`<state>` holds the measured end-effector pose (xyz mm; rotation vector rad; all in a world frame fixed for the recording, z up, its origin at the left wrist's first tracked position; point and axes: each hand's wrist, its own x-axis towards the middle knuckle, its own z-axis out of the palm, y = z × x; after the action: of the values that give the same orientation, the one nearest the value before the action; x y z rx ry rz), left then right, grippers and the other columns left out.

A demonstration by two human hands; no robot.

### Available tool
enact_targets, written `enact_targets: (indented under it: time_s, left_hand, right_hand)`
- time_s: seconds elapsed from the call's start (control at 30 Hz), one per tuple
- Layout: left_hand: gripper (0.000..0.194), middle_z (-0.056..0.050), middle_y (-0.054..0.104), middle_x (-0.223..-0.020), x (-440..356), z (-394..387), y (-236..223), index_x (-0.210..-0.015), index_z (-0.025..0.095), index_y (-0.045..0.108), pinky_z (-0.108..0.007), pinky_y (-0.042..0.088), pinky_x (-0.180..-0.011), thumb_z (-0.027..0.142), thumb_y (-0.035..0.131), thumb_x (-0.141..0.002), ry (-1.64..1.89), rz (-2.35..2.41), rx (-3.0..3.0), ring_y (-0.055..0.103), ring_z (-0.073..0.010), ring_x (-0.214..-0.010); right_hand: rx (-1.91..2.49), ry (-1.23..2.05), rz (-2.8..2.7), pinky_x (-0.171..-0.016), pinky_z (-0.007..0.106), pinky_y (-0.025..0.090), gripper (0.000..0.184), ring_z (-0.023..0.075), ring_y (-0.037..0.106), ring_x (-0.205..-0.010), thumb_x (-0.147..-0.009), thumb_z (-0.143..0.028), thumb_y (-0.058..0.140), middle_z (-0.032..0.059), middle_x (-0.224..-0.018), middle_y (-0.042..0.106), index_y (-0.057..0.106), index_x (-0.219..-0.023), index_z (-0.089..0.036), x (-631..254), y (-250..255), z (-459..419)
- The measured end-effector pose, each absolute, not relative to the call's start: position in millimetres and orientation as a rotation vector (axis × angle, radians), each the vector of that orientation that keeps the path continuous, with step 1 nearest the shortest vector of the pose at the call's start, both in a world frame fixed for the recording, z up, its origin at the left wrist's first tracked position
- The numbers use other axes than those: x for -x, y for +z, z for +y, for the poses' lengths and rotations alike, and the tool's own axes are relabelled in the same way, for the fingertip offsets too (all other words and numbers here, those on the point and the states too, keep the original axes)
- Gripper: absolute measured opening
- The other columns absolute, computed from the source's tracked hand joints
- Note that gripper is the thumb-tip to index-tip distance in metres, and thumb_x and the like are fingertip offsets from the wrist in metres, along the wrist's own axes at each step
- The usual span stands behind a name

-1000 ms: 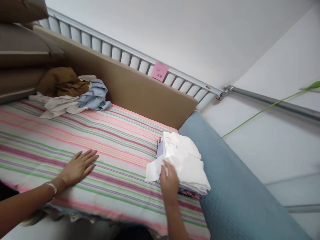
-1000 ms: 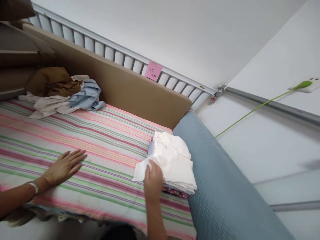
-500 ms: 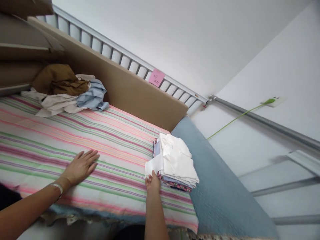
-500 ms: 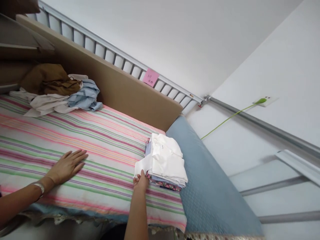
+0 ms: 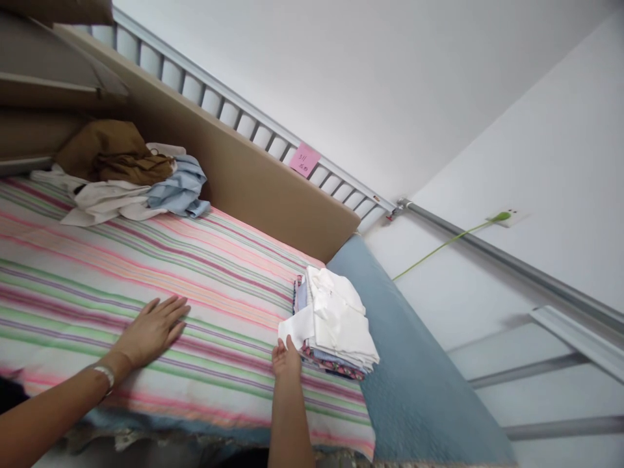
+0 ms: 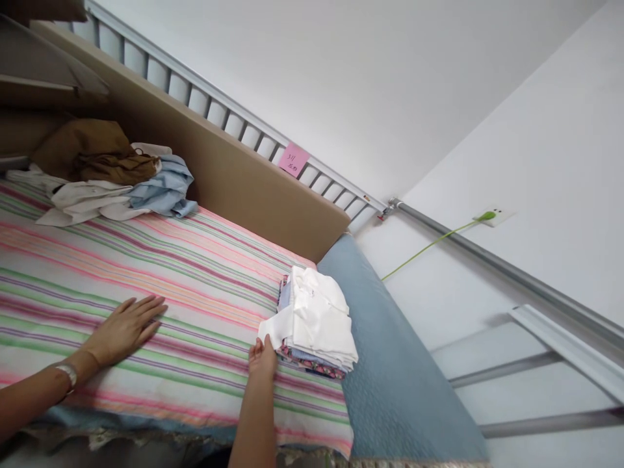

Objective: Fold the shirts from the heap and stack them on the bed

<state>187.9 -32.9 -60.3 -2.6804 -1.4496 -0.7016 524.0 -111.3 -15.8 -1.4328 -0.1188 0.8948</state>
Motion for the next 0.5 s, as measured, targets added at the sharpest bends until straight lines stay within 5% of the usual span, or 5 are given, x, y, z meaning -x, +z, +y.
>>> enact_targets:
  time_s: [0.37, 0.5]
  left_hand:
    - [0.045, -0.005, 0.051, -0.135, -188, -31, -66, -0.123, 0.025, 0.058, -0.048, 0.025, -0.105, 0.045, 0.038, -0.088, -0.803, -1.448, 2.699, 0.040, -0.0277, -0.129]
    - [0.045, -0.006, 0.052, -0.134, -188, -30, -67, -0.122, 0.025, 0.059, -0.049, 0.026, -0.104, 0.046, 0.039, -0.087, -0.834, -1.427, 2.690, 0.041, -0.0290, -0.128]
  right_hand:
    - [1.385, 0.936, -0.136, -0.049, 0.018, 0.049, 0.018, 0.0032, 0.047, -0.039, -0.077, -0.025, 0.062, -0.0059, -0.053, 0.057, 0.046, -0.071, -0.019, -525, 23, -111]
    - [1.373, 0.927, -0.263, -0.049, 0.019, 0.049, 0.028, 0.0051, 0.051, -0.043, -0.067, -0.028, 0.072, -0.0038, -0.057, 0.061, 0.048, -0.074, -0.018, -542, 50, -128]
